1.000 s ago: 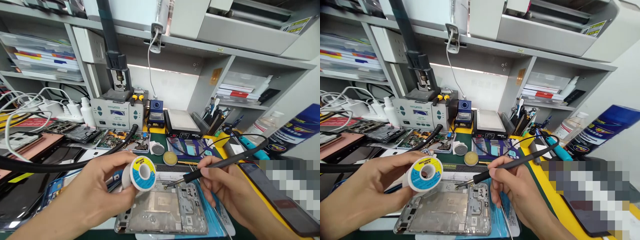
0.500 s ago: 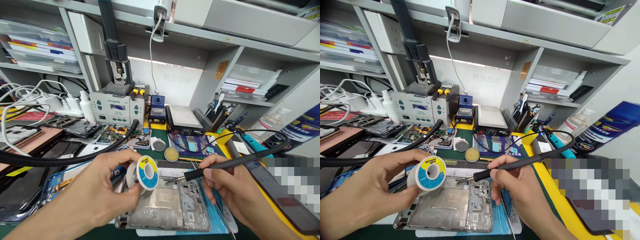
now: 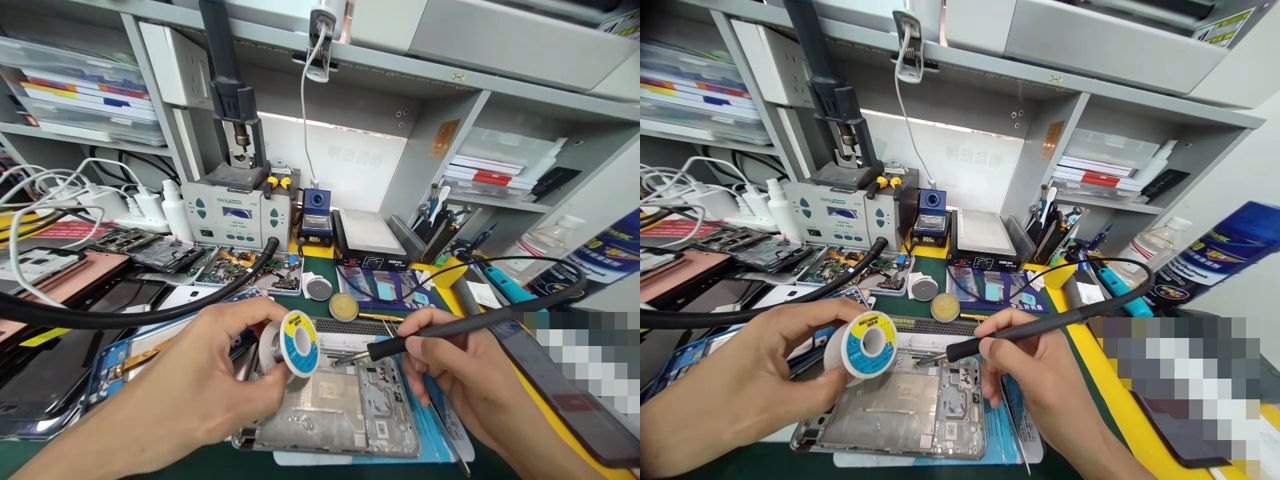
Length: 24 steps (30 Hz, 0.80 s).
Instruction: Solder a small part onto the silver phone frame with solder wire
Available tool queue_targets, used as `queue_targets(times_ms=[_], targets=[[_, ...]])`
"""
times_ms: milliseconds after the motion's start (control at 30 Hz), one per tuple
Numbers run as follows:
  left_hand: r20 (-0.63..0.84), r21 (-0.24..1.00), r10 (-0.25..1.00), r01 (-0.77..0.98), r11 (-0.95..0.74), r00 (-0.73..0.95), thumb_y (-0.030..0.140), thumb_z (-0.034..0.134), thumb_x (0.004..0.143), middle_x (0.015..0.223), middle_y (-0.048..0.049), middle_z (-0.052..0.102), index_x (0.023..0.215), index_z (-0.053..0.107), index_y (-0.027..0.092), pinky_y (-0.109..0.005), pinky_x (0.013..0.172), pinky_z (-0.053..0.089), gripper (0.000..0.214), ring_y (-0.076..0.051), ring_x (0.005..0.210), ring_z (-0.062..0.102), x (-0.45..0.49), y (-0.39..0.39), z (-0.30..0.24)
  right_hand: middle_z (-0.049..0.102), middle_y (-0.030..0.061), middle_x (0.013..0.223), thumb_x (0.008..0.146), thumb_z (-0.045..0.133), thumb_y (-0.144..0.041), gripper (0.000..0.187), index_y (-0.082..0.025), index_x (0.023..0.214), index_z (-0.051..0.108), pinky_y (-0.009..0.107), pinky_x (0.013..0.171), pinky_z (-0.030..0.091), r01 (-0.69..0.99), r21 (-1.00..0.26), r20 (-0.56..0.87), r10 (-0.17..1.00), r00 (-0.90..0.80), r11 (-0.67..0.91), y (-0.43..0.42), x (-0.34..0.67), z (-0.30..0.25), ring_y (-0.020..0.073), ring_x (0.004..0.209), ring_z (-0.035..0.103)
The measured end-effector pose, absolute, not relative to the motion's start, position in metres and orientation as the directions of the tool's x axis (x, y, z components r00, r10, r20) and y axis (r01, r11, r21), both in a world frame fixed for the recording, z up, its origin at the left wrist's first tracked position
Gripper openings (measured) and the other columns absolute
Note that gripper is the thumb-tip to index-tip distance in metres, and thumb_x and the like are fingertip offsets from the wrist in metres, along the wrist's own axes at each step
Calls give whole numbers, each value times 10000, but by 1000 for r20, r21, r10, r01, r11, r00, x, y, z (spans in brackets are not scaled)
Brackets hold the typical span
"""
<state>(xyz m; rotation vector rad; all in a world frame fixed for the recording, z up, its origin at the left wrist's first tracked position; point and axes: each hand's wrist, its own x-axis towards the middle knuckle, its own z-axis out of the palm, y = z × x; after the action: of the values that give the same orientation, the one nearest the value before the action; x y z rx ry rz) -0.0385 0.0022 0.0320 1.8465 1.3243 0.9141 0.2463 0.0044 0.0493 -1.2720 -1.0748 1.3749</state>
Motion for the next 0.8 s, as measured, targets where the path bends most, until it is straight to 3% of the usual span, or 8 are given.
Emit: queue_targets(times_ms=[200, 500, 800], targets=[[96, 821, 943, 510, -257, 319, 274, 735, 859, 726, 13, 726, 1159, 789, 260, -186, 564, 547, 305, -275, 960, 790, -45, 4, 27, 624, -29, 517, 705, 913, -291, 187, -194, 776, 770, 243, 426, 440, -78, -983, -164, 986, -15, -165, 5, 247, 49, 144, 421, 554], [16, 834, 954, 522, -178, 299, 304, 703, 869, 723, 11, 675, 1004, 736, 269, -185, 482, 434, 143, -266, 942, 748, -39, 3, 31, 622, -29, 521, 714, 921, -294, 189, -192, 779, 775, 246, 429, 434, -87, -983, -160, 987, -19, -161, 6, 248, 48, 143, 416, 556], [-41, 864, 946, 488, -128, 322, 306, 701, 886, 782, 15, 667, 1096, 708, 295, -206, 504, 402, 210, -265, 998, 697, -40, 3, 30, 612, -26, 523, 695, 932, -299, 209, -181, 775, 780, 243, 410, 450, -85, -984, -155, 988, -6, -155, 5, 246, 49, 151, 425, 580]])
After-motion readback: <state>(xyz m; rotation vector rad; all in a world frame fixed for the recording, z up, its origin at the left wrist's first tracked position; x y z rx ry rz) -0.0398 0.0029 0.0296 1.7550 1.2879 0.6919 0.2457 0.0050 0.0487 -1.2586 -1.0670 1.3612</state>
